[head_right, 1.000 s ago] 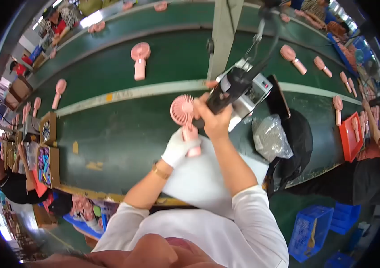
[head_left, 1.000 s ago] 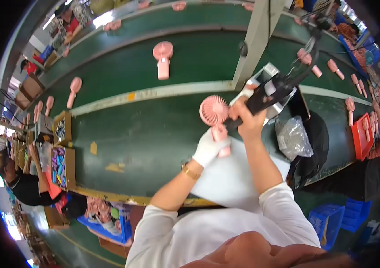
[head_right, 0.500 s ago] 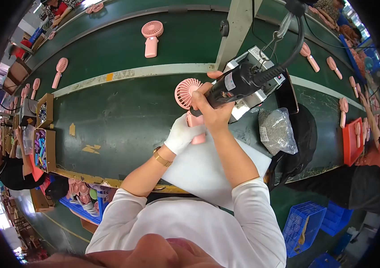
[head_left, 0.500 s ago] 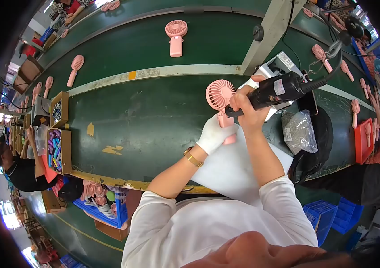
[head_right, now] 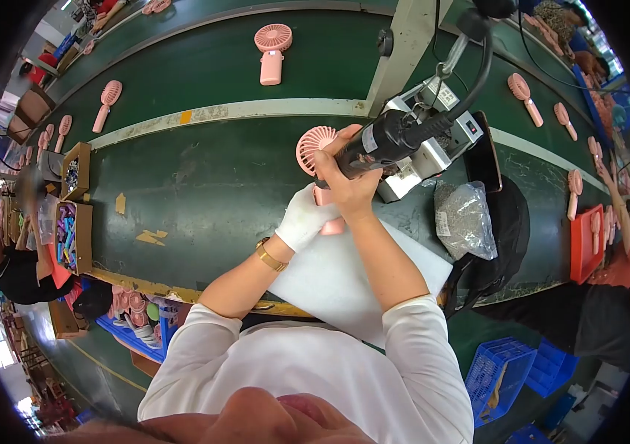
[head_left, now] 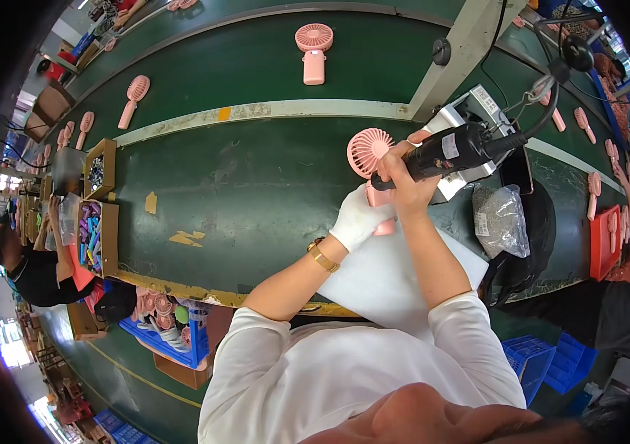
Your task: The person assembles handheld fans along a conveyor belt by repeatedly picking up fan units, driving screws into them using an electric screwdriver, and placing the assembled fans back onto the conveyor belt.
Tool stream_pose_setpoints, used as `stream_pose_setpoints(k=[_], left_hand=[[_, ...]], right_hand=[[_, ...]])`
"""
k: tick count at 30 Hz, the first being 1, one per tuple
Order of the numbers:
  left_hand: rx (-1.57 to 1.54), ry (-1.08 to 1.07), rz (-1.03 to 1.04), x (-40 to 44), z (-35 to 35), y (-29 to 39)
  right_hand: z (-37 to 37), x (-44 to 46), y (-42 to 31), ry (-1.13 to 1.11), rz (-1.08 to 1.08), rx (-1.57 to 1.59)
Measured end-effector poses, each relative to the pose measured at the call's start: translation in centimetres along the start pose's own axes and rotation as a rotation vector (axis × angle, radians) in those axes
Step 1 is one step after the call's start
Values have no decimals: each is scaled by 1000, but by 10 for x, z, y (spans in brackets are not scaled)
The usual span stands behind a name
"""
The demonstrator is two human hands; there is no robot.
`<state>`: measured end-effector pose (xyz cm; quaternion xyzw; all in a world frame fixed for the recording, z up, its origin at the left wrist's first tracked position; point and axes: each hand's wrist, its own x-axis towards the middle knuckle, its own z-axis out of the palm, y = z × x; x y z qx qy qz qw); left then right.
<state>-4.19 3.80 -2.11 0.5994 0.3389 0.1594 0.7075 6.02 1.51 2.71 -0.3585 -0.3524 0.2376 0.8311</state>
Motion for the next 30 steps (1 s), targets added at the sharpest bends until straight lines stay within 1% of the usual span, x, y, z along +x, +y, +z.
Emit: stream_pose_setpoints(k=[4, 6, 8, 10, 11, 12, 13, 14, 15, 16, 18, 19, 20, 22, 25, 26, 28, 30], left_hand=[[-50, -7, -33, -2, 1, 4], [-179, 10, 5, -4, 5, -4], [-344, 35, 27, -2, 2, 2], [-542, 62, 30, 2, -5, 16], [-542, 130, 53, 11, -17, 25], [-473, 168, 132, 32, -34, 24], [-327, 215, 154, 46, -56, 42], [24, 314, 208, 71, -82, 53], [312, 523, 308, 87, -99, 69], [610, 745, 322, 98, -115, 79], [786, 762, 315, 113, -140, 82], [873, 770, 311, 116, -143, 72], [921, 725, 394, 117, -143, 56], [1339, 731, 532, 104, -126, 34], [1230, 604, 682, 91, -106, 24], [1199, 601, 738, 87, -101, 22], [1156, 472, 722, 82, -98, 23], [1121, 449, 751, 84, -102, 20]], right_hand=[[0, 1, -5, 3, 2, -16], [4, 2, -15, 20, 12, 33], [1, 7, -30, -8, -119, -85], [-1, 13, -40, 22, -157, -79], [-7, 15, -39, 8, -188, -99], [-7, 18, -40, 35, -172, -128], [-7, 20, -41, 44, -144, -137], [-7, 22, -40, 55, -117, -147], [-6, 22, -38, 71, -100, -145], [-6, 21, -36, 79, -82, -189], [-7, 23, -31, 87, -57, -267], [-8, 23, -29, 83, -67, -255], [-9, 23, -28, 75, -78, -271], [-9, 25, -29, 80, -88, -284], [-15, 31, -30, 66, -84, -362], [-18, 33, -30, 54, -88, -370], [-26, 37, -30, 32, -71, -450], [-29, 38, -28, 19, -69, -476]])
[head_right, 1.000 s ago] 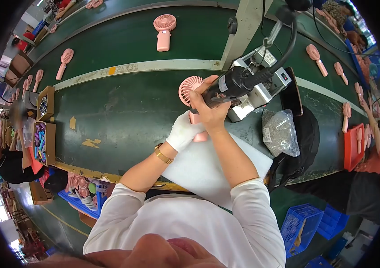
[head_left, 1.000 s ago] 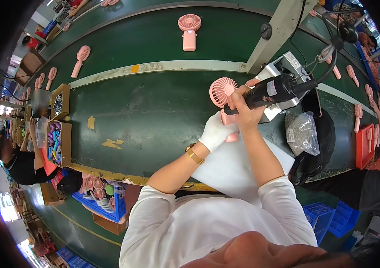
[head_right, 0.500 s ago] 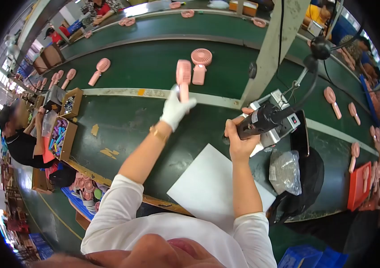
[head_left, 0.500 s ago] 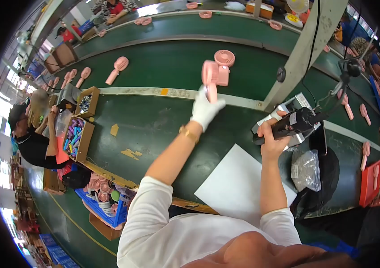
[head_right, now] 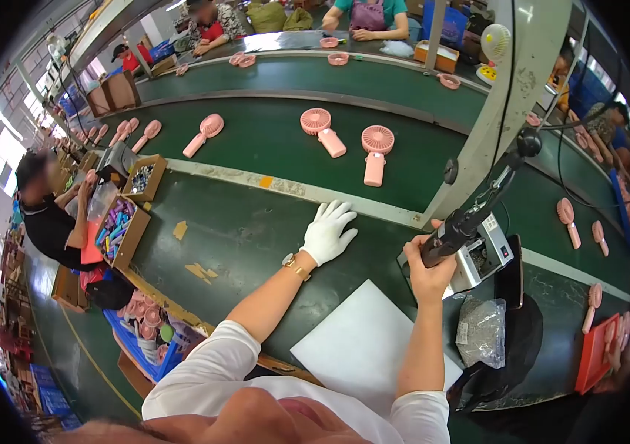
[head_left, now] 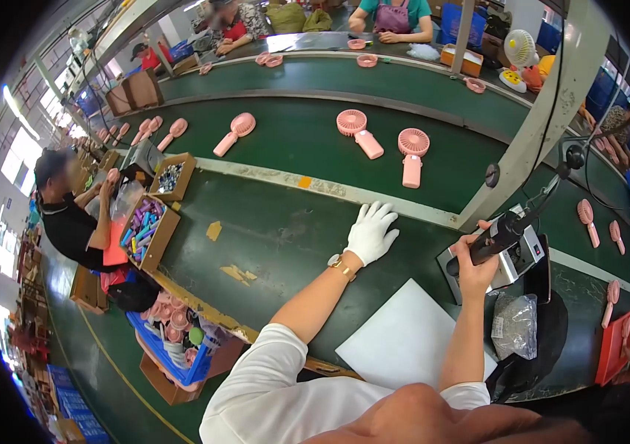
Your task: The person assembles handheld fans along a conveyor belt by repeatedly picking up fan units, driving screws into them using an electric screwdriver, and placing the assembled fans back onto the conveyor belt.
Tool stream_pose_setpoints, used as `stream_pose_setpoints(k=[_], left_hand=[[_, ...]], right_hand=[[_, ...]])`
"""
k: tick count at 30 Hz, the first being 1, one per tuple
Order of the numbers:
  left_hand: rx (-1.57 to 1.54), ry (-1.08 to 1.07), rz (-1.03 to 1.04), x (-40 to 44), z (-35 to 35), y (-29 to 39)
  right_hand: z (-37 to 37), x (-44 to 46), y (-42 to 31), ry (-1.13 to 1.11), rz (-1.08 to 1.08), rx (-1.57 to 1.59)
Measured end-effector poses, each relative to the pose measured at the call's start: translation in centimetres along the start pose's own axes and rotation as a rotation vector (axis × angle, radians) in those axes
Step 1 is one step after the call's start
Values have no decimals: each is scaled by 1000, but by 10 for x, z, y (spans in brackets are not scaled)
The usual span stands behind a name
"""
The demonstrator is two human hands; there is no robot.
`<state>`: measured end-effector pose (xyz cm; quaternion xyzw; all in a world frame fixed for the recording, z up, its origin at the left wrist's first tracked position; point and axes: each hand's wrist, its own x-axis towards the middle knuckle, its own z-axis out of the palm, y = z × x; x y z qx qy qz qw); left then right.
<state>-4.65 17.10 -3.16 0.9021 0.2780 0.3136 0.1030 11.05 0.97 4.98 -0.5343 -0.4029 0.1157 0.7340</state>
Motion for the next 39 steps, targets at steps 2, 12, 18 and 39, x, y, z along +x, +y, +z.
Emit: stream_pose_setpoints(k=[2, 12, 18, 39], left_hand=[[-35, 4, 14, 2, 1, -3], [-153, 65, 0, 2, 0, -4], [-140, 79, 21, 2, 0, -2], [-108, 56, 40, 3, -1, 0]], right_hand=[[0, -1, 2, -11, -10, 19], [-2, -2, 0, -32, 43, -101], [-3, -1, -11, -70, 65, -186], [-5, 2, -19, -102, 136, -182]])
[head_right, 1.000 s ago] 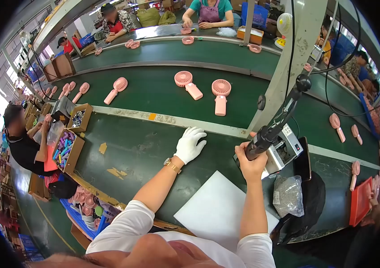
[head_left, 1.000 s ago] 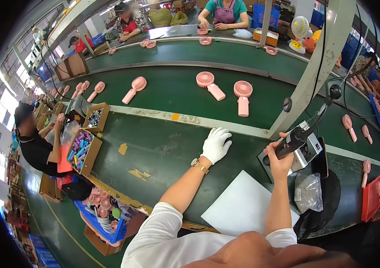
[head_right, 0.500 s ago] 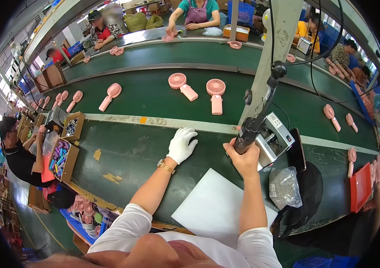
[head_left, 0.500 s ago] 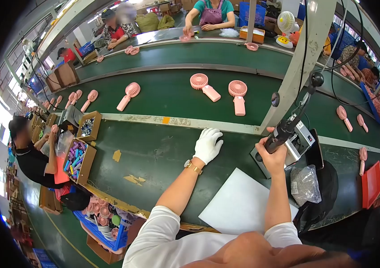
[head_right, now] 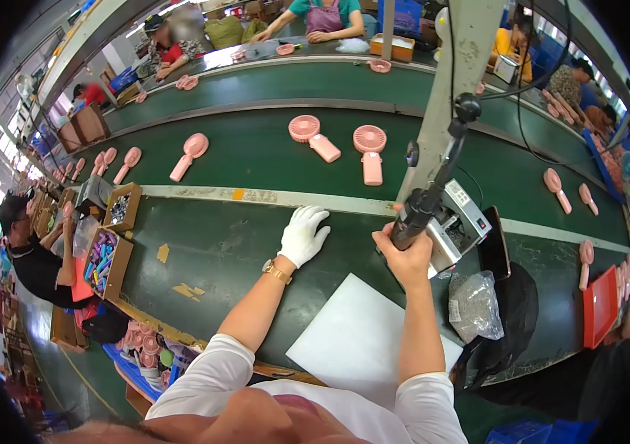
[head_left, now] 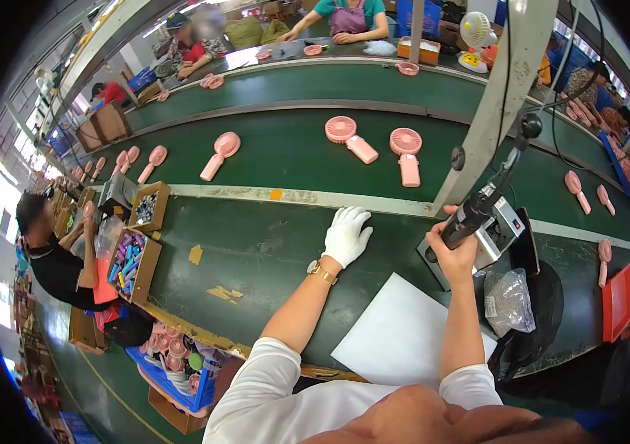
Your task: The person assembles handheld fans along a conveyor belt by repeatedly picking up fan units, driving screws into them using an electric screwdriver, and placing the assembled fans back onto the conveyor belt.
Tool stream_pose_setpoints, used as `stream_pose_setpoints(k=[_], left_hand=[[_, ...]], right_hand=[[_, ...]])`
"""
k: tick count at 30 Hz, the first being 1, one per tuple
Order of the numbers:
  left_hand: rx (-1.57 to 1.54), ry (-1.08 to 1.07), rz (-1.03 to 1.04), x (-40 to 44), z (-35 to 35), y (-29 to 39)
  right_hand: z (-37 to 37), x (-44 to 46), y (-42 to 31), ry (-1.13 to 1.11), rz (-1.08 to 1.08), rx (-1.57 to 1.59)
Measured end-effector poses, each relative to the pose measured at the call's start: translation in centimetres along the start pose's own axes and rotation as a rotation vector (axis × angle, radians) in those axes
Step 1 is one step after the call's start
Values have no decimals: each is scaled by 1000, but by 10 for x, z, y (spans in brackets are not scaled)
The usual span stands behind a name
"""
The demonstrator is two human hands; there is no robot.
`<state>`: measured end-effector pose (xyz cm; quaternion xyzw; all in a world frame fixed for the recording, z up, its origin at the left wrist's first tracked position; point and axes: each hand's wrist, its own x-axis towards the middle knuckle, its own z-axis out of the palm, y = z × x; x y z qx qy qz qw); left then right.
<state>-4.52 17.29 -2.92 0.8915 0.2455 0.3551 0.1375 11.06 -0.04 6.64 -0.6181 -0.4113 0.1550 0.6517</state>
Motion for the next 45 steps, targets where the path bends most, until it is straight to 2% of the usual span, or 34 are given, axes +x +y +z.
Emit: stream_pose_setpoints(k=[11, 18, 22, 25, 26, 29, 31, 33, 34, 35, 38, 42, 45], left_hand=[[12, 10, -10, -2, -2, 0], [-5, -1, -22, -2, -1, 1], [30, 8, 5, 0, -1, 2], [36, -3, 11, 1, -2, 5], [30, -12, 9, 0, -1, 3], [21, -10, 5, 0, 0, 4], [14, -36, -15, 0, 4, 0], [9, -34, -41, 1, 5, 4], [25, -40, -33, 1, 4, 6], [41, -43, -23, 3, 4, 7], [69, -57, 12, 3, 9, 2], [79, -102, 21, 5, 6, 9], [79, -146, -11, 4, 9, 10]], right_hand=[[2, 2, 14, 26, -61, 114], [0, 2, 18, 34, -55, 60], [-2, 0, 4, -33, 19, 8], [-2, 1, 12, -23, -119, 195], [-9, 4, 18, -82, -204, 56], [-13, 3, 19, 48, -374, -39], [-17, -1, -6, 155, -399, -19], [-19, 1, -29, 331, -586, -20], [-25, -1, -36, 326, -636, -26], [-32, -4, -42, 319, -689, -32], [-37, -23, -71, 134, -784, 209], [-41, -40, -91, -141, -739, 517], [-44, -47, -94, -232, -687, 639]])
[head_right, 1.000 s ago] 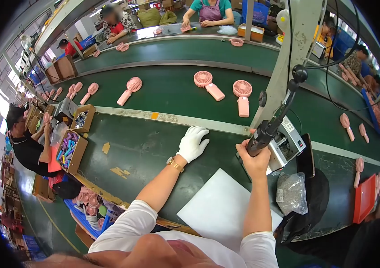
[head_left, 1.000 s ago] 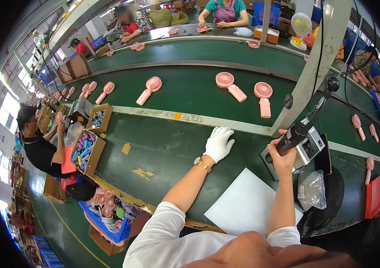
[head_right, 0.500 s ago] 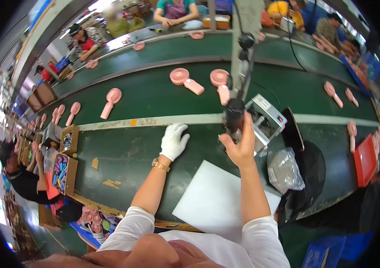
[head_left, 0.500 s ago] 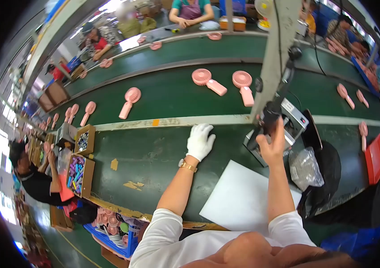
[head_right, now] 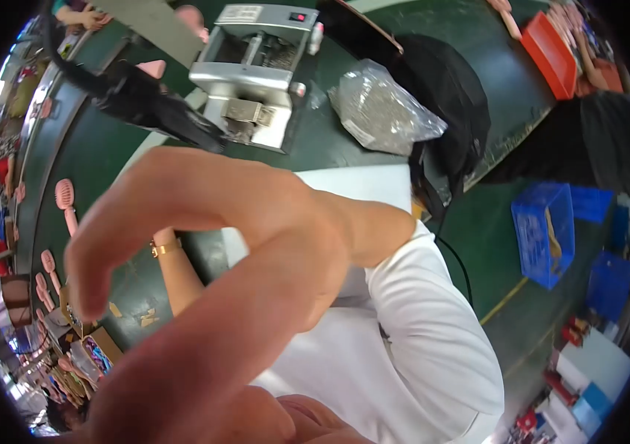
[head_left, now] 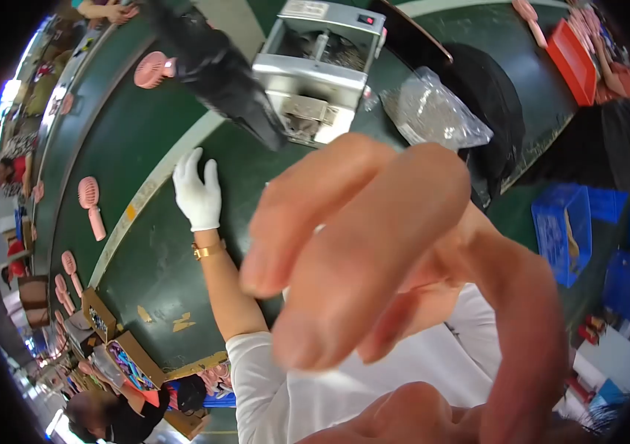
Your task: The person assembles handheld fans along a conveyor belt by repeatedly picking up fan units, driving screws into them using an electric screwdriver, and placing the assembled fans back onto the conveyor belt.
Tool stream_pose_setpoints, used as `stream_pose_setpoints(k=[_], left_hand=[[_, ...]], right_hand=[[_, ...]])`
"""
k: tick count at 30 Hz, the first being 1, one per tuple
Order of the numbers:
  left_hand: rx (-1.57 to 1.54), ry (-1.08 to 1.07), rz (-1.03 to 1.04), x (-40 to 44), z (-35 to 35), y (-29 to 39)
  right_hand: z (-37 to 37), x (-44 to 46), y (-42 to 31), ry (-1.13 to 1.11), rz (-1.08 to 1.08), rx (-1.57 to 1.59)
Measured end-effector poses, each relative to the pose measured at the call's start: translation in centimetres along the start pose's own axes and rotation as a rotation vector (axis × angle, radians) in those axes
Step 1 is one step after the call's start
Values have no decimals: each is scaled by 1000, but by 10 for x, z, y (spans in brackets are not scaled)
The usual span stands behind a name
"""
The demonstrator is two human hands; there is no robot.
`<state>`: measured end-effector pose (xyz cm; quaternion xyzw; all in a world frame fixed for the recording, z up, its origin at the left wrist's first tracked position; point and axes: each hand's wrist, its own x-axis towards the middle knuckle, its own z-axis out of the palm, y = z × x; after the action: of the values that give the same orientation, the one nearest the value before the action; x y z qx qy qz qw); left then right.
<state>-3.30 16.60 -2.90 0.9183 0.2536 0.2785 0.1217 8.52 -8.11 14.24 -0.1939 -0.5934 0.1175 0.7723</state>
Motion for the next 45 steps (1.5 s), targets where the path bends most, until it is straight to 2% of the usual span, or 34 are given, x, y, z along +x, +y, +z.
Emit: stream_pose_setpoints(k=[16, 20, 23, 24, 34, 37, 38, 40, 41, 42, 44, 45], left_hand=[[23, 0, -23, 1, 2, 2], [18, -12, -52, 2, 2, 4], [79, -24, 3, 1, 11, -13], [32, 43, 32, -1, 14, -15], [37, 30, -18, 1, 7, -7], [15, 46, -1, 3, 4, -8], [-10, 31, -11, 7, 1, -13], [-149, -38, -172, 17, -8, -30], [-263, -22, -316, 25, -18, -35], [-237, -6, -292, 35, -23, -56], [-26, 201, -204, 56, -36, -99], [102, 237, -255, 66, -40, -131]], right_hand=[[-6, 1, -10, -64, -1, 186], [-7, 7, -7, -52, 17, 183], [-9, 13, -3, -54, 26, 185], [-9, 14, -3, -61, 28, 182], [-12, 11, -6, -93, 76, 155], [-14, 5, 4, -124, 5, 63], [-14, 5, 11, -47, 35, -103], [-19, 4, 31, 110, 113, -495], [-25, 2, 43, 190, 168, -718], [-34, -1, 63, 219, 156, -890], [-37, -4, 81, 258, 191, -909], [-39, -7, 87, 260, 254, -858]])
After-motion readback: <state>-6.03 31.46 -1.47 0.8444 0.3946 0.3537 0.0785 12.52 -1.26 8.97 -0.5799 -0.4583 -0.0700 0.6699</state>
